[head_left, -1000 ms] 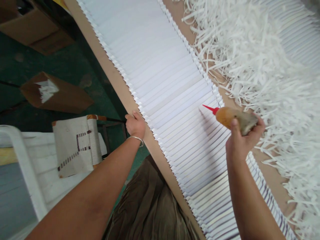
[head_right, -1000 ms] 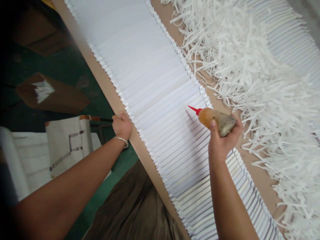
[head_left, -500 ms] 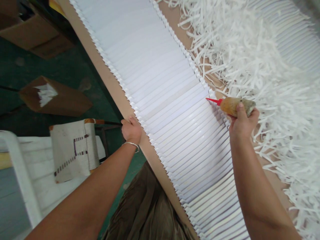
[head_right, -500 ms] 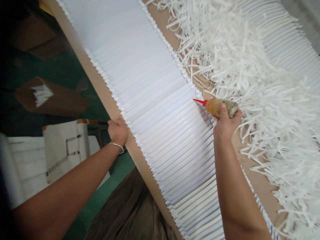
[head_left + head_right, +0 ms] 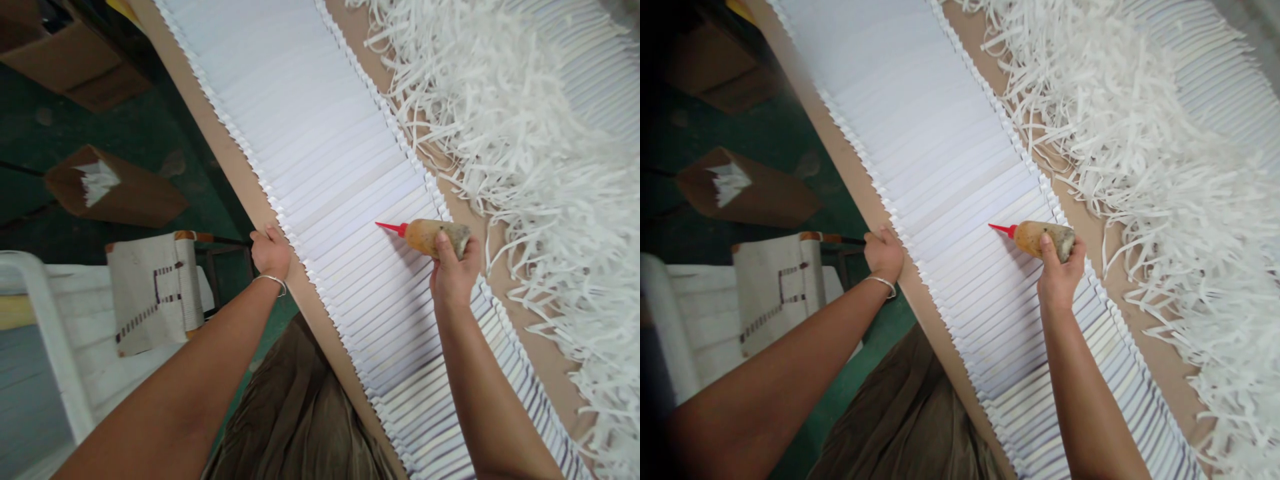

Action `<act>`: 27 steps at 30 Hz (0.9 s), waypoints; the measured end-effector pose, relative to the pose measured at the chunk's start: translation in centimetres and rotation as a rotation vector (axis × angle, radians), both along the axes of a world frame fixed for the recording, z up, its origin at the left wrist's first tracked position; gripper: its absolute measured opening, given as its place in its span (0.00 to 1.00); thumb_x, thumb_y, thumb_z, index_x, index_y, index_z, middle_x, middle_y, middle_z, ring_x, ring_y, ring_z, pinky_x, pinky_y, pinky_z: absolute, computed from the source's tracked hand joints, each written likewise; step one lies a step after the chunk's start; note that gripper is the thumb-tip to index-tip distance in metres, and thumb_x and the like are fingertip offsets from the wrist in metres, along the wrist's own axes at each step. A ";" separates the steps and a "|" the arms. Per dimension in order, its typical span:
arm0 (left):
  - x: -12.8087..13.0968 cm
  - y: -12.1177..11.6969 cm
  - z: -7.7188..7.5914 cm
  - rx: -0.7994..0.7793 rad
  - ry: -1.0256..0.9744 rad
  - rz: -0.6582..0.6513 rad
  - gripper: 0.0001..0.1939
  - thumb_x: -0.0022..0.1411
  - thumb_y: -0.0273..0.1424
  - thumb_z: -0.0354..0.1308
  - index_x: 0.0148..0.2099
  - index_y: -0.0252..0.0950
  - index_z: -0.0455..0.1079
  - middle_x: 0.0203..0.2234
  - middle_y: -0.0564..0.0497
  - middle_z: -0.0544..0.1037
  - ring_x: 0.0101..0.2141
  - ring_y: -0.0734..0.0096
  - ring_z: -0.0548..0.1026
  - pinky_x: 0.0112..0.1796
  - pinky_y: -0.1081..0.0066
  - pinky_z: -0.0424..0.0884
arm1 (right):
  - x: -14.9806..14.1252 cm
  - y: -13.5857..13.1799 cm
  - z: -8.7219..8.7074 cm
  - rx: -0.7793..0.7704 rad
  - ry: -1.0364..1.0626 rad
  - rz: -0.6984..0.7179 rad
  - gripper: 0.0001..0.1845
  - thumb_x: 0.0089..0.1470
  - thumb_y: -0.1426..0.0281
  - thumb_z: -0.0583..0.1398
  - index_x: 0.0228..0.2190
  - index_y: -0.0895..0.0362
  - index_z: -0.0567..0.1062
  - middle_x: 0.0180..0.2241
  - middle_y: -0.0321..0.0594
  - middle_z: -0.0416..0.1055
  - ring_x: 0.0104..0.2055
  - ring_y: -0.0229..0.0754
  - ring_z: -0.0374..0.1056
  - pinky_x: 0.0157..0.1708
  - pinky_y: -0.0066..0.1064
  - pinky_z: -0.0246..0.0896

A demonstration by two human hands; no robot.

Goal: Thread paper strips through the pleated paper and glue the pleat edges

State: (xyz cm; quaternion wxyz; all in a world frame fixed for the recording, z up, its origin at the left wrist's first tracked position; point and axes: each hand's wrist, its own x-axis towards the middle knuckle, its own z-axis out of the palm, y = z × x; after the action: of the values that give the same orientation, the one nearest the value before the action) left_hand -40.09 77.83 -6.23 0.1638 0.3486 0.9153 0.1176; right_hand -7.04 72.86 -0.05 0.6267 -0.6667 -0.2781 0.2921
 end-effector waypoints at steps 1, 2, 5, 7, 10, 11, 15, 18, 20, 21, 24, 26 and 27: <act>0.0 0.0 0.1 0.000 -0.009 0.003 0.20 0.76 0.40 0.42 0.51 0.29 0.67 0.45 0.27 0.80 0.46 0.43 0.80 0.46 0.52 0.74 | -0.6 -0.5 -0.1 -0.021 -0.019 0.001 0.30 0.46 0.55 0.72 0.47 0.54 0.71 0.43 0.36 0.71 0.45 0.39 0.70 0.49 0.39 0.72; 0.1 0.0 0.2 -0.001 -0.016 0.004 0.20 0.76 0.40 0.42 0.51 0.28 0.67 0.44 0.27 0.80 0.46 0.43 0.80 0.46 0.52 0.74 | -1.3 -1.0 -0.2 -0.039 -0.037 0.001 0.31 0.46 0.54 0.72 0.47 0.54 0.71 0.42 0.35 0.71 0.44 0.38 0.70 0.50 0.39 0.71; 0.0 -0.1 0.2 -0.005 -0.015 -0.009 0.22 0.77 0.41 0.40 0.52 0.27 0.67 0.44 0.28 0.80 0.45 0.44 0.81 0.46 0.53 0.74 | -3.1 -2.4 -0.4 -0.083 -0.085 0.020 0.32 0.46 0.53 0.72 0.47 0.55 0.71 0.41 0.35 0.70 0.42 0.38 0.69 0.51 0.38 0.68; -0.1 -0.1 0.0 -0.014 -0.011 -0.016 0.24 0.77 0.42 0.40 0.53 0.27 0.66 0.43 0.29 0.80 0.44 0.46 0.81 0.46 0.54 0.74 | -4.2 -3.4 -0.4 -0.115 -0.121 0.046 0.33 0.46 0.53 0.72 0.49 0.55 0.71 0.42 0.36 0.70 0.43 0.39 0.68 0.51 0.38 0.67; -0.2 -0.2 -0.2 -0.028 -0.012 -0.010 0.24 0.77 0.44 0.39 0.53 0.29 0.66 0.43 0.31 0.81 0.45 0.48 0.81 0.46 0.57 0.74 | -5.9 -4.6 -0.1 -0.169 -0.174 0.105 0.35 0.48 0.52 0.71 0.52 0.55 0.70 0.43 0.38 0.71 0.44 0.41 0.68 0.49 0.38 0.66; -0.2 -0.2 -0.3 -0.031 -0.014 -0.005 0.24 0.77 0.44 0.39 0.53 0.30 0.66 0.44 0.32 0.81 0.45 0.49 0.81 0.46 0.58 0.74 | -6.5 -5.0 0.2 -0.185 -0.185 0.128 0.35 0.48 0.52 0.71 0.52 0.55 0.70 0.44 0.39 0.71 0.44 0.41 0.68 0.49 0.38 0.66; -0.2 -0.3 -0.2 -0.038 -0.027 0.009 0.24 0.77 0.45 0.39 0.53 0.32 0.66 0.43 0.35 0.81 0.45 0.50 0.80 0.47 0.59 0.73 | -8.7 -6.1 1.4 -0.224 -0.210 0.207 0.33 0.50 0.52 0.70 0.52 0.55 0.70 0.45 0.40 0.70 0.45 0.43 0.68 0.49 0.39 0.65; -0.2 -0.3 -0.1 -0.044 -0.024 0.004 0.24 0.77 0.45 0.38 0.53 0.31 0.66 0.42 0.34 0.81 0.44 0.49 0.80 0.46 0.58 0.73 | -10.1 -6.7 2.0 -0.233 -0.261 0.249 0.32 0.52 0.53 0.69 0.53 0.54 0.70 0.46 0.40 0.70 0.46 0.44 0.68 0.50 0.40 0.66; -0.1 -0.2 -0.1 -0.050 -0.025 0.006 0.24 0.77 0.45 0.39 0.53 0.31 0.66 0.43 0.34 0.81 0.44 0.50 0.80 0.46 0.59 0.73 | -10.4 -7.1 2.1 -0.217 -0.319 0.272 0.32 0.53 0.53 0.68 0.54 0.54 0.70 0.47 0.40 0.70 0.47 0.44 0.68 0.50 0.41 0.66; -0.1 -0.2 -0.1 -0.050 -0.027 0.007 0.24 0.77 0.45 0.39 0.53 0.31 0.66 0.43 0.34 0.81 0.44 0.51 0.81 0.45 0.60 0.73 | -10.4 -7.2 2.1 -0.200 -0.357 0.281 0.32 0.52 0.54 0.68 0.54 0.54 0.70 0.47 0.41 0.70 0.48 0.45 0.68 0.51 0.41 0.67; -0.2 -0.2 -0.3 -0.050 -0.022 0.009 0.24 0.77 0.45 0.40 0.53 0.31 0.66 0.44 0.34 0.81 0.44 0.51 0.81 0.45 0.60 0.74 | -9.2 -7.1 2.3 -0.079 -0.495 0.304 0.33 0.50 0.58 0.71 0.55 0.52 0.70 0.48 0.41 0.70 0.49 0.46 0.69 0.50 0.42 0.68; -0.3 -0.2 -0.3 -0.051 -0.011 0.005 0.24 0.77 0.44 0.40 0.53 0.30 0.66 0.43 0.33 0.81 0.44 0.50 0.81 0.45 0.59 0.74 | -7.5 -6.3 2.7 0.049 -0.570 0.300 0.36 0.48 0.61 0.73 0.56 0.49 0.70 0.49 0.41 0.69 0.49 0.46 0.70 0.51 0.43 0.68; -0.3 -0.1 -0.4 -0.053 -0.007 0.001 0.23 0.77 0.44 0.40 0.53 0.30 0.66 0.43 0.33 0.81 0.44 0.50 0.81 0.45 0.58 0.74 | -6.4 -5.7 3.0 0.098 -0.595 0.274 0.36 0.47 0.62 0.73 0.56 0.49 0.70 0.50 0.40 0.69 0.50 0.47 0.70 0.53 0.44 0.68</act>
State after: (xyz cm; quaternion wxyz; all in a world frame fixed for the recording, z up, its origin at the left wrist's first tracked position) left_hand -40.41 77.69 -6.59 0.1762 0.3434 0.9176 0.0947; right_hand -13.45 67.19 2.97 0.5044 -0.6482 -0.5497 0.1523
